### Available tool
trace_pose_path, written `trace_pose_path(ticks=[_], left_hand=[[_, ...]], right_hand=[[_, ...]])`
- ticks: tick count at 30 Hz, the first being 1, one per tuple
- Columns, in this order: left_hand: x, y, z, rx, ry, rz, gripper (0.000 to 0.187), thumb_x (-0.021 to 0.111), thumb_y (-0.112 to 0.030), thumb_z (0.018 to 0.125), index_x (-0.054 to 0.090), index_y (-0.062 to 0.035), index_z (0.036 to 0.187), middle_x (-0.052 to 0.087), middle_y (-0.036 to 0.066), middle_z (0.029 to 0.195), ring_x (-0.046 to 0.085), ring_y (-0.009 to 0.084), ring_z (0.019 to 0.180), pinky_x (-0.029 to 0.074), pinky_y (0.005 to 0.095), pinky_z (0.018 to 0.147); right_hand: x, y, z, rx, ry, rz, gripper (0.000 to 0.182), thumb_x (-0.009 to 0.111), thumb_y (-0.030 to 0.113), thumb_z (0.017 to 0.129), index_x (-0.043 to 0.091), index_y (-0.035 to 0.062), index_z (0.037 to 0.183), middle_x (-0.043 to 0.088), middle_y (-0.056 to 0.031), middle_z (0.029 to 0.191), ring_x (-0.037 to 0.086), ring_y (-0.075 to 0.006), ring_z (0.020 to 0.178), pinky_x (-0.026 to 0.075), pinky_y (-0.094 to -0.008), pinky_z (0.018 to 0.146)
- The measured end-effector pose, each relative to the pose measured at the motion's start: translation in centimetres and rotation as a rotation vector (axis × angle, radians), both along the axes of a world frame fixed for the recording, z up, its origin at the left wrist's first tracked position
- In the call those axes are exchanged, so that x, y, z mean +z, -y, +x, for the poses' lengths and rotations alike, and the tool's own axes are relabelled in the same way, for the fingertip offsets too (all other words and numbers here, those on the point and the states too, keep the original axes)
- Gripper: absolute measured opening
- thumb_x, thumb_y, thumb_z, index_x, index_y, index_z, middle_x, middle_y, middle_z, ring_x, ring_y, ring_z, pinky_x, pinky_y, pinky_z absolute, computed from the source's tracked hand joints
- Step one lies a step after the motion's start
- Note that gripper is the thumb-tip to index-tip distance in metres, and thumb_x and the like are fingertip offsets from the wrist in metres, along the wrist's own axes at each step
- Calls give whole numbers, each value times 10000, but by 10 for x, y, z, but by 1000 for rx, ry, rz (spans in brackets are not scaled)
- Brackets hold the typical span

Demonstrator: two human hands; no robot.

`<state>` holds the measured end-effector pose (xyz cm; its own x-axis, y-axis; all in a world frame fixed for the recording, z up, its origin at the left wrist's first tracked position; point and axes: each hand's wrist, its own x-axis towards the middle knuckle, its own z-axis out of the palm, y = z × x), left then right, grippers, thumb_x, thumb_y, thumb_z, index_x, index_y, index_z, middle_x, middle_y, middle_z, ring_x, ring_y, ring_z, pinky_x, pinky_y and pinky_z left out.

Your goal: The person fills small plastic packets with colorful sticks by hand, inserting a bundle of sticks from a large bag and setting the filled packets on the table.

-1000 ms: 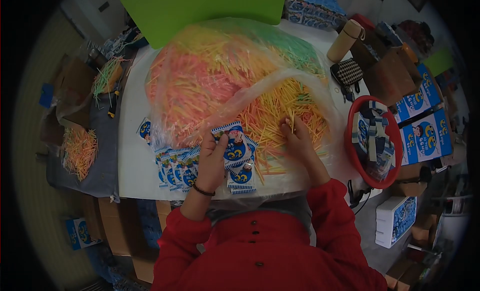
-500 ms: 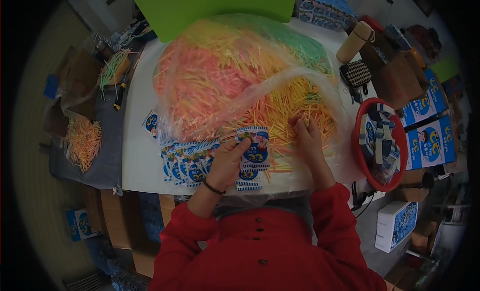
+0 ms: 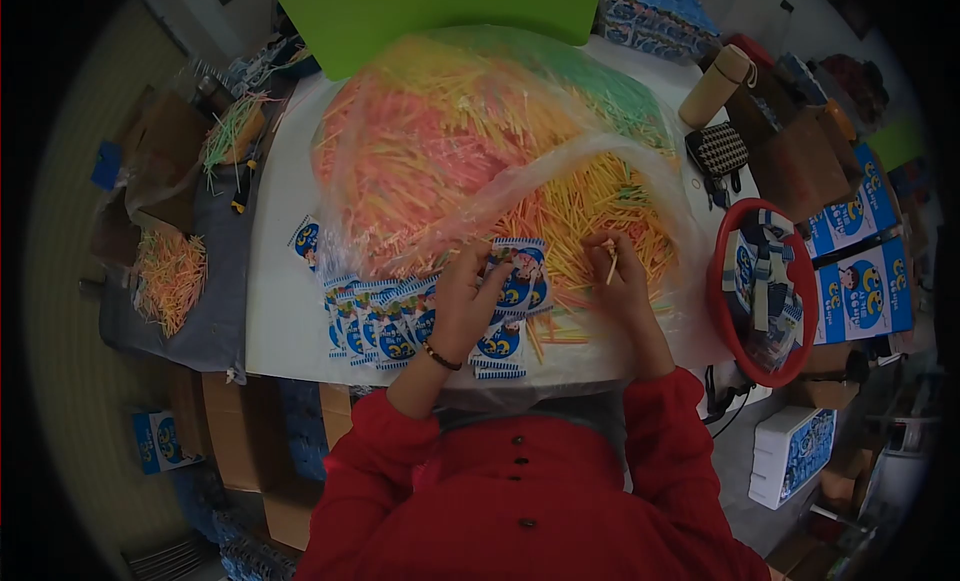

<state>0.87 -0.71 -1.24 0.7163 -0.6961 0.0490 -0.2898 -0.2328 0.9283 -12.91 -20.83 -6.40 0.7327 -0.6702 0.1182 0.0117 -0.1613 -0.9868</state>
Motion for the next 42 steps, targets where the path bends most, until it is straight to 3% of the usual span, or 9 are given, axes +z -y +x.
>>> trace_pose_path(ticks=[4,7,10,12,13,15,27,39,42], left_hand=[[-5,2,16,-194,585,-93,414,566,-81,903,508,-9,1306,595,196,1164,583,328,992,441,408,893],[11,8,8,48,924,28,385,567,-96,909,542,8,1279,644,182,1098,592,339,974,429,415,940],[12,9,6,189,600,-229,321,546,-111,942,591,8,1238,675,139,1082,619,263,990,453,370,931],[12,-1,8,-22,-317,-448,276,538,-121,967,615,4,1201,678,121,1096,649,210,996,499,311,884],[9,-3,10,-26,-315,-450,276,538,-121,967,615,4,1201,678,121,1096,649,210,996,499,311,884],[7,-4,11,-183,-893,-700,216,558,-93,956,655,23,1111,688,91,1060,659,138,935,527,263,814],[9,-11,-13,-302,-71,-216,161,729,-104,823,733,-62,979,652,1,701,536,42,617,414,213,559],[0,-16,-13,-279,-214,-294,196,673,-51,850,710,-28,1041,700,22,846,623,59,754,501,213,677],[-8,-10,-17,-260,-378,-386,211,633,-36,884,685,-6,1085,699,28,941,620,67,833,507,224,754]], right_hand=[[13,-3,-3,31,37,-331,86,490,88,980,558,50,1019,585,-39,963,533,-83,846,431,-226,749],[18,-1,-4,22,-11,203,106,486,104,986,563,51,1034,585,-39,989,539,-80,882,432,-222,770],[13,2,-5,-95,171,161,133,486,118,989,586,40,1031,621,-51,988,563,-121,933,452,-264,815],[8,0,-8,58,-11,-64,216,460,168,1008,585,9,1085,633,-68,1045,564,-118,956,448,-256,829],[9,4,-9,55,-8,-67,216,460,168,1008,585,9,1085,633,-68,1045,564,-118,956,448,-256,829],[17,7,-11,40,109,425,310,445,220,1021,555,-34,1160,627,-116,1135,578,-145,1025,458,-275,870],[122,-67,3,314,412,332,205,375,262,1038,446,82,970,623,-199,1163,440,-277,1300,316,-435,1092],[103,-72,8,488,-49,-489,182,412,217,1013,499,77,1089,618,-80,1220,397,-282,1344,15,-458,1142],[98,-67,10,542,68,-163,246,404,228,1019,495,64,1179,581,-94,1274,440,-273,1301,143,-443,1134]])
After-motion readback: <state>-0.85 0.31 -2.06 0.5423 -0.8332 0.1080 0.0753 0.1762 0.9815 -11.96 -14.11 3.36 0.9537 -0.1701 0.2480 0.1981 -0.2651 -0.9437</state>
